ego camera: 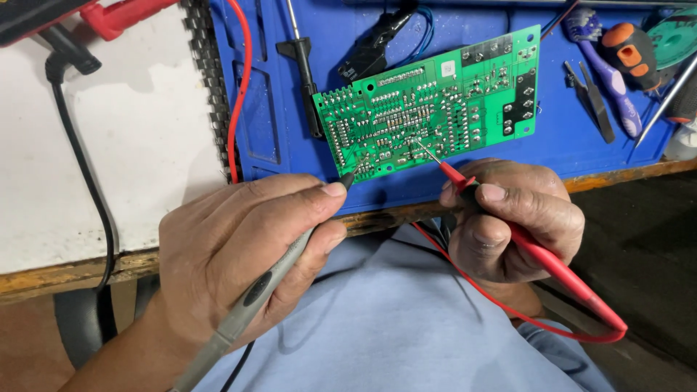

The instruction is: Testing a circuit board with a multimeter and soldering components.

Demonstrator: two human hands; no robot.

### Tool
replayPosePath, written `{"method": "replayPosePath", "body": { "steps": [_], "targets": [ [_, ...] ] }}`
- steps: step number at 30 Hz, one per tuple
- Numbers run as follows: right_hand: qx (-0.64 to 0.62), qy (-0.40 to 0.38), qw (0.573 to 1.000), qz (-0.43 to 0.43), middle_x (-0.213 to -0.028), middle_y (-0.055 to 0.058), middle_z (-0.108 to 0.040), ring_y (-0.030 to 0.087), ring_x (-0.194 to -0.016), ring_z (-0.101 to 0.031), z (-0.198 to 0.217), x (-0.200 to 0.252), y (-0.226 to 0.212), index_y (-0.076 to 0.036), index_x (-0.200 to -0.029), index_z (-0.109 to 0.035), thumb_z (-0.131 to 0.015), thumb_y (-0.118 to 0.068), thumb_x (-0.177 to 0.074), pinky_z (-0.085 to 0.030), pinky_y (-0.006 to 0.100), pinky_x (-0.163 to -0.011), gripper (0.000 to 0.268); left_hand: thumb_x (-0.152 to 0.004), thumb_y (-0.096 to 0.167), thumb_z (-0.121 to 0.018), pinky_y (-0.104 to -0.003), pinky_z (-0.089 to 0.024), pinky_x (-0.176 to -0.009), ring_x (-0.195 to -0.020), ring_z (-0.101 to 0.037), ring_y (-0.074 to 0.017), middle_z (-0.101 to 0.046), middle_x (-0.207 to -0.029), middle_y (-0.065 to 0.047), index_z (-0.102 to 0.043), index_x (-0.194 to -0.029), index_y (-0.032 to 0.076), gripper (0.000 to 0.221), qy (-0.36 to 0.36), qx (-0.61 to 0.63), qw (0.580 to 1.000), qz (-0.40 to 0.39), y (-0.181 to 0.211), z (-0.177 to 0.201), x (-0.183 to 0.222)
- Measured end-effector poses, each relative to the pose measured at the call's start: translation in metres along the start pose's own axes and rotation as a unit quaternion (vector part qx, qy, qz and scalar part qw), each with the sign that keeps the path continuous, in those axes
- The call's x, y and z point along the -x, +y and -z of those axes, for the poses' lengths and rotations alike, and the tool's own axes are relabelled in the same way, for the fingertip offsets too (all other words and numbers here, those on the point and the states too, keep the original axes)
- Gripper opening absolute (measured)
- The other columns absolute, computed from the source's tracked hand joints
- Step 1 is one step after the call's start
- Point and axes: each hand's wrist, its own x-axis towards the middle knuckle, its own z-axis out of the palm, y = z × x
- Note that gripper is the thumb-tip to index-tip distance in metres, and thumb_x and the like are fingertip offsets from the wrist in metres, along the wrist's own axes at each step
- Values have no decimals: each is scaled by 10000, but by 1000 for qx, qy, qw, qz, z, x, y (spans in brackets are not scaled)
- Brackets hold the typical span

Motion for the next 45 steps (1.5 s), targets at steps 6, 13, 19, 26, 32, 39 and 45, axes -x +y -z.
{"method": "replayPosePath", "body": {
  "steps": [6,13,19,26,32,39,45],
  "targets": [
    [8,-6,1000,-13,-696,163,-619,257,-580,-708,0,1,-1,1,-1223,-679,-707,-317,-1228,-597,390,-535,320,-1152,125,-889,-407,-694,-865,-1062,-883,-277,-886,-1286,-174,-784,-1352,16,251,2,2,1000,-3,-1,-1,1],
    [12,-4,1000,-9,-682,171,-590,268,-561,-675,-3,-1,-1,6,-1224,-669,-695,-325,-1235,-591,391,-519,332,-1154,116,-874,-399,-703,-900,-1065,-881,-269,-885,-1270,-160,-783,-1345,24,231,2,12,1000,9,2,2,-2],
    [44,45,998,-7,-896,212,-662,252,-629,-702,-2,2,-7,-16,-1207,-673,-712,-330,-1230,-602,357,-545,317,-1169,108,-855,-424,-698,-894,-1044,-880,-293,-877,-1267,-164,-760,-1360,23,229,9,12,1000,2,5,-1,-3],
    [100,11,995,-4,-957,223,-727,310,-760,-762,2,14,-5,57,-1214,-651,-664,-283,-1232,-620,408,-743,341,-1192,141,-821,-468,-712,-855,-1036,-872,-318,-849,-1209,-159,-721,-1356,23,225,73,29,997,-21,11,15,-2],
    [105,24,994,-36,-925,261,-707,329,-726,-731,4,17,-11,54,-1204,-659,-689,-292,-1228,-604,389,-693,348,-1216,149,-773,-460,-705,-867,-1026,-865,-321,-838,-1201,-162,-693,-1392,39,222,72,55,996,-14,11,9,2],
    [105,21,993,-46,-928,276,-719,350,-739,-735,9,22,-5,71,-1201,-683,-711,-305,-1217,-606,394,-694,377,-1227,186,-759,-457,-683,-839,-1019,-868,-310,-840,-1234,-135,-686,-1423,77,237,65,55,996,0,8,4,6],
    [116,17,993,1,-885,179,-687,273,-708,-722,-1,10,-6,29,-1203,-688,-666,-243,-1249,-577,390,-714,277,-1188,177,-854,-459,-710,-872,-1034,-874,-292,-864,-1283,-126,-740,-1371,61,245,56,14,998,-23,3,6,3]
  ]
}}
